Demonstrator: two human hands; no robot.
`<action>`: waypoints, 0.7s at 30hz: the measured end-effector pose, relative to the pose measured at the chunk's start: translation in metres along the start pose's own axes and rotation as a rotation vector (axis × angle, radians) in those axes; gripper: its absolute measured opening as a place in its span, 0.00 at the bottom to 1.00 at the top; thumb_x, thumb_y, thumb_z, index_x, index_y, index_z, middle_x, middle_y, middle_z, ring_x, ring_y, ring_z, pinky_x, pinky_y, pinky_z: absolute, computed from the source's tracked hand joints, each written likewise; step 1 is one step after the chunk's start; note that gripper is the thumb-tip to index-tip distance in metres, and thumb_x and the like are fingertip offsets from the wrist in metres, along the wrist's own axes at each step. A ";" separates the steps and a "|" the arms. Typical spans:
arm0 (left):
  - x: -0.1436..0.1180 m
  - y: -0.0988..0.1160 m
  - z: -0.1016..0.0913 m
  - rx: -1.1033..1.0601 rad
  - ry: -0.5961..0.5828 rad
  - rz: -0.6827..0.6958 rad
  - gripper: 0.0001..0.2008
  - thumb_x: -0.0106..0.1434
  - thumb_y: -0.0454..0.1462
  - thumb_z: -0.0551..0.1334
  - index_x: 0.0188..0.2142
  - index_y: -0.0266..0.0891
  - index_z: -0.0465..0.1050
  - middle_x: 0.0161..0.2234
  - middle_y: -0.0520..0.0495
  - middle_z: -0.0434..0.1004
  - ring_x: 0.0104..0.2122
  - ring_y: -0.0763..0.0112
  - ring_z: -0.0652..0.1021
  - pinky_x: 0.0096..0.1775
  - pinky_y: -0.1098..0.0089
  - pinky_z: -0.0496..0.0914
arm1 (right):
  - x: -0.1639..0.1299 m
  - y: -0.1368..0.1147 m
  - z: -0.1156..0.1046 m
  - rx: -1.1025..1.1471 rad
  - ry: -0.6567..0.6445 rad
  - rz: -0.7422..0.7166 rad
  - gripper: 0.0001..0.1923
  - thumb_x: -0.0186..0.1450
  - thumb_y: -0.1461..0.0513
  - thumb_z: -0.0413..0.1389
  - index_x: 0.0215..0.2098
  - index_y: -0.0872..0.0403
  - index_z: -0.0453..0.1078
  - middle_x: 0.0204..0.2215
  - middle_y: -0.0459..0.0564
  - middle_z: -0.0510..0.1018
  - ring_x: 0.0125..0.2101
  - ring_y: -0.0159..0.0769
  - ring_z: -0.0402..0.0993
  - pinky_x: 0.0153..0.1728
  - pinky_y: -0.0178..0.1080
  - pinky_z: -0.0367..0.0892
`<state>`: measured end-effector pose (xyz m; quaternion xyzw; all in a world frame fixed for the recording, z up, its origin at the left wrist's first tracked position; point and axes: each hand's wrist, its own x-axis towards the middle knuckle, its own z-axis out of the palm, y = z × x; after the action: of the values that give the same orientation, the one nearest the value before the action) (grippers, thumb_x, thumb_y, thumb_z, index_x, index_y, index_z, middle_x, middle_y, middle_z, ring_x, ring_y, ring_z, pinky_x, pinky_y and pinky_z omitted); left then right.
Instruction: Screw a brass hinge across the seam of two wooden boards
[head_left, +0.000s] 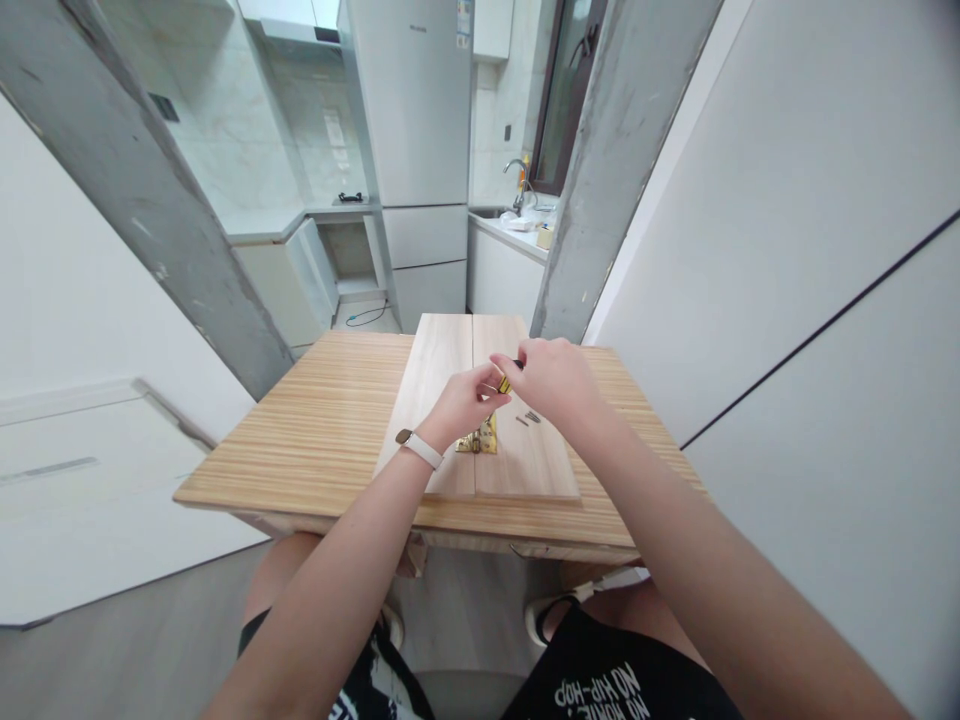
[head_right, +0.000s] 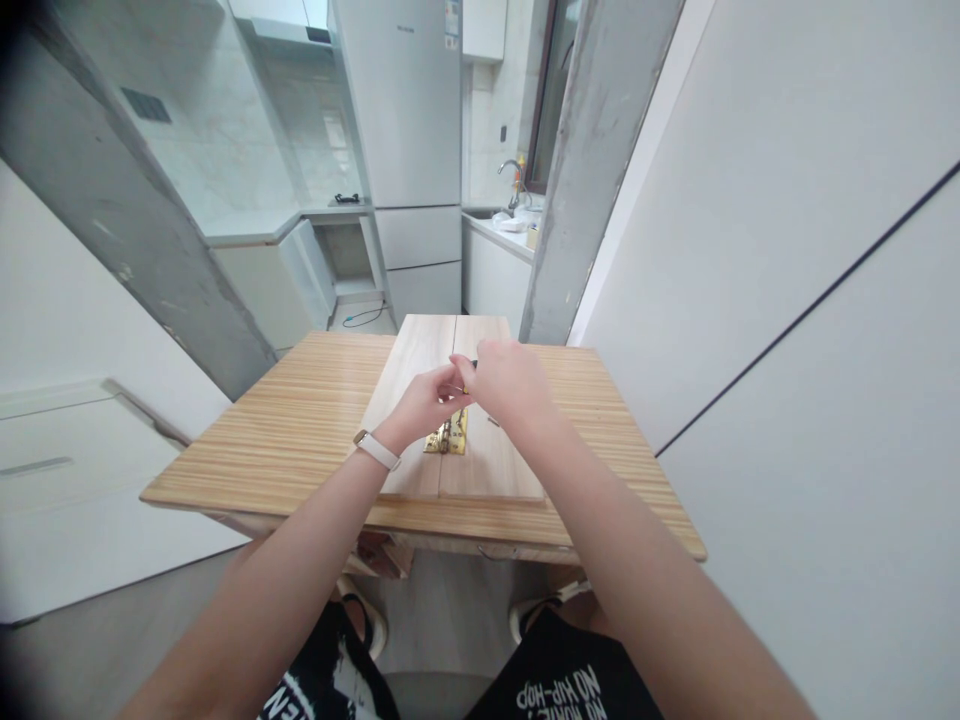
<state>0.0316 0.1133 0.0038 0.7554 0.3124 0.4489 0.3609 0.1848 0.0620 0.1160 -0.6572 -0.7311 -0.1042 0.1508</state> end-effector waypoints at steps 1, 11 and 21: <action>0.000 0.001 0.001 0.006 0.003 0.004 0.08 0.63 0.36 0.69 0.37 0.38 0.71 0.36 0.50 0.79 0.34 0.69 0.82 0.37 0.69 0.74 | 0.000 -0.002 -0.001 -0.003 -0.009 0.015 0.29 0.76 0.44 0.49 0.38 0.58 0.81 0.34 0.63 0.85 0.37 0.51 0.82 0.37 0.44 0.66; 0.004 0.001 0.009 0.126 0.108 -0.015 0.13 0.59 0.36 0.71 0.32 0.40 0.65 0.29 0.55 0.70 0.28 0.75 0.73 0.31 0.73 0.67 | 0.001 -0.002 0.008 -0.075 -0.054 -0.152 0.21 0.77 0.57 0.48 0.36 0.56 0.80 0.35 0.61 0.84 0.36 0.47 0.80 0.34 0.43 0.62; 0.004 0.009 -0.004 0.043 -0.054 -0.027 0.14 0.65 0.34 0.68 0.51 0.41 0.75 0.46 0.43 0.84 0.46 0.62 0.84 0.46 0.64 0.78 | 0.008 0.012 0.008 0.045 -0.145 -0.212 0.16 0.76 0.60 0.51 0.36 0.56 0.78 0.34 0.56 0.84 0.36 0.40 0.77 0.35 0.40 0.57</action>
<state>0.0306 0.1131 0.0145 0.7704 0.3224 0.4167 0.3590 0.1952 0.0732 0.1105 -0.5786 -0.8075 -0.0552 0.1006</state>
